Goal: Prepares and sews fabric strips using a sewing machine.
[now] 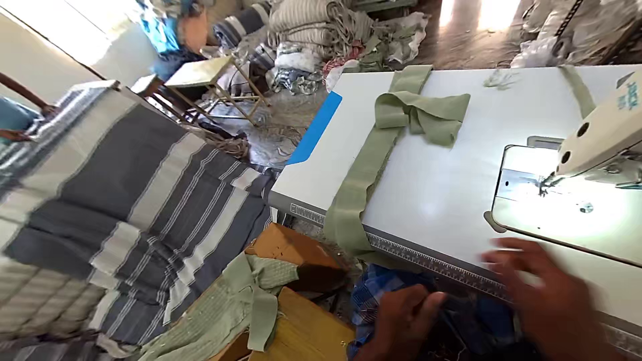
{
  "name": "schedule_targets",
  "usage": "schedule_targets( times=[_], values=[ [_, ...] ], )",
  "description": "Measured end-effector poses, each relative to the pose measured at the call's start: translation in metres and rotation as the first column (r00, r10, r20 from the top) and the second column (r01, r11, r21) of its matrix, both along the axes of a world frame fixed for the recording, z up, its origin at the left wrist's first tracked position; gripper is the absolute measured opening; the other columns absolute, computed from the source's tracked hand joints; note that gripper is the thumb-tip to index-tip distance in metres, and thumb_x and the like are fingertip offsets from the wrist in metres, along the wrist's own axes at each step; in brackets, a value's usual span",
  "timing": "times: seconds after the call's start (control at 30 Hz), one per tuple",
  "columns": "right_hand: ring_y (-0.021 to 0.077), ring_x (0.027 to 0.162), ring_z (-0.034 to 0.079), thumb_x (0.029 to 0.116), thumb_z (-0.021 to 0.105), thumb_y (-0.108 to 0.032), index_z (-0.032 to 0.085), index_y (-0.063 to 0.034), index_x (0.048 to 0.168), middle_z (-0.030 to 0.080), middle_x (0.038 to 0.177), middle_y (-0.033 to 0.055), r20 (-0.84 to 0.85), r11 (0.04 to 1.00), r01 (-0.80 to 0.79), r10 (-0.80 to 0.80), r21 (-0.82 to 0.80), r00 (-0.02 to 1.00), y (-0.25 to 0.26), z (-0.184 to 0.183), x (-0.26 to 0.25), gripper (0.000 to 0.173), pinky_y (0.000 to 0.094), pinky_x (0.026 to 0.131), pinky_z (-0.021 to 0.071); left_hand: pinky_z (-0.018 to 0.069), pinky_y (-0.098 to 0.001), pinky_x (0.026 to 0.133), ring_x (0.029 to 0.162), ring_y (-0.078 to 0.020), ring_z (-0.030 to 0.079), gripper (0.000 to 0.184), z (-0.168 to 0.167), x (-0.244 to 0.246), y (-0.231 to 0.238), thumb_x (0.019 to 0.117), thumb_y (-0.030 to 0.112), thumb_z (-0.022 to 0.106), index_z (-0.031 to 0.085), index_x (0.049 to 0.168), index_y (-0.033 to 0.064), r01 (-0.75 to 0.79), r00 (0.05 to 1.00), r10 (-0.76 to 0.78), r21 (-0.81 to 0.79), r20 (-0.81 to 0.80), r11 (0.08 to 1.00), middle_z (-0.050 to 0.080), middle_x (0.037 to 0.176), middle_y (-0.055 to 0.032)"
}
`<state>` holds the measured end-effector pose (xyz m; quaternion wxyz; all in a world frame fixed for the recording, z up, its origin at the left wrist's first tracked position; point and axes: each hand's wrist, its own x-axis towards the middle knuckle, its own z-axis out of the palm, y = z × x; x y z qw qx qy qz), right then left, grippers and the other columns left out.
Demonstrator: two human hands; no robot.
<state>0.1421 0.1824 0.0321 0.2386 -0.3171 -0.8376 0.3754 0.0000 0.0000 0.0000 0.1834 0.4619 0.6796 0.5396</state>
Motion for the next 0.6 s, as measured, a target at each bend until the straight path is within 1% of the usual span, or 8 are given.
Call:
schedule_targets(
  times=[0.1,0.2,0.3,0.33,0.4,0.47,0.53,0.6],
  values=[
    [0.0289,0.096,0.070,0.1028,0.059,-0.036,0.071,-0.0070,0.120,0.072,0.106,0.0110,0.004,0.979,-0.198,0.198,0.043,0.980,-0.051,-0.005,-0.115,0.036,0.0539,0.083,0.0567,0.0479,-0.0232,0.046,0.050,-0.0054,0.053,0.036,-0.001,-0.024,-0.036,0.1065,0.029,0.056,0.065,0.081,0.0048,-0.207,0.973,0.209,-0.032,0.097,0.978,0.058,0.062,0.0008],
    [0.0371,0.099,0.064,0.0968,0.070,-0.037,0.072,-0.0028,0.110,0.065,0.110,0.0185,-0.008,0.973,-0.219,0.220,0.078,0.976,-0.072,-0.010,-0.184,0.036,0.0563,0.082,0.0520,0.0499,-0.0251,0.046,0.049,-0.0066,0.054,0.043,0.012,-0.055,-0.053,0.1092,0.034,0.046,0.068,0.085,0.0055,-0.403,0.914,0.406,-0.096,0.013,0.910,0.059,0.063,0.0024],
    [0.0270,0.092,0.067,0.1032,0.062,-0.027,0.068,-0.0017,0.108,0.066,0.104,0.0134,-0.166,0.962,-0.248,0.227,-0.117,0.960,-0.057,0.021,-0.180,0.026,0.0477,0.080,0.0578,0.0576,-0.0284,0.069,0.072,-0.0092,0.065,0.050,0.027,-0.092,-0.046,0.1110,0.035,0.034,0.071,0.101,0.0031,-0.510,0.860,0.508,-0.077,-0.052,0.856,0.068,0.081,0.0000],
    [0.0222,0.087,0.068,0.1055,0.058,-0.029,0.066,-0.0049,0.113,0.068,0.100,0.0096,-0.216,0.948,-0.257,0.215,-0.190,0.953,-0.049,0.038,-0.166,0.027,0.0442,0.074,0.0584,0.0588,-0.0323,0.079,0.083,-0.0119,0.068,0.058,0.030,-0.100,-0.037,0.1110,0.042,0.029,0.070,0.109,0.0020,-0.478,0.877,0.480,-0.069,0.023,0.876,0.071,0.093,-0.0025],
    [0.0098,0.065,0.065,0.1068,0.053,-0.036,0.059,-0.0166,0.119,0.068,0.081,-0.0022,-0.297,0.931,-0.277,0.202,-0.237,0.933,-0.033,0.067,-0.134,0.024,0.0296,0.054,0.0549,0.0570,-0.0367,0.092,0.102,-0.0135,0.068,0.076,0.045,-0.104,-0.005,0.1027,0.068,0.028,0.065,0.126,0.0059,-0.282,0.872,0.285,-0.068,0.398,0.957,0.072,0.110,-0.0023],
    [0.0049,0.067,0.067,0.1066,0.051,-0.041,0.057,-0.0238,0.129,0.069,0.081,-0.0085,-0.306,0.921,-0.318,0.243,-0.226,0.921,-0.024,0.082,-0.102,0.029,0.0249,0.056,0.0576,0.0587,-0.0344,0.090,0.102,-0.0102,0.069,0.076,0.077,-0.099,0.040,0.0971,0.076,0.029,0.063,0.129,0.0164,-0.018,0.675,0.037,-0.033,0.737,0.999,0.073,0.110,0.0006],
    [0.0080,0.067,0.067,0.1070,0.052,-0.041,0.062,-0.0166,0.129,0.069,0.080,-0.0037,-0.251,0.934,-0.311,0.263,-0.177,0.932,-0.028,0.074,-0.068,0.035,0.0301,0.057,0.0582,0.0607,-0.0345,0.086,0.099,-0.0139,0.073,0.087,0.106,-0.105,0.092,0.0963,0.078,0.020,0.066,0.129,0.0129,0.252,0.521,-0.229,0.108,0.822,0.962,0.076,0.110,-0.0041],
    [0.0188,0.069,0.070,0.1074,0.054,-0.030,0.067,-0.0027,0.113,0.071,0.080,0.0085,-0.135,0.933,-0.301,0.279,-0.195,0.951,-0.041,0.058,-0.028,0.032,0.0415,0.061,0.0591,0.0565,-0.0385,0.097,0.109,-0.0201,0.069,0.080,0.117,-0.133,0.149,0.1024,0.067,0.022,0.056,0.136,0.0033,0.395,0.401,-0.492,0.338,0.773,0.854,0.070,0.122,-0.0103]
  ],
)
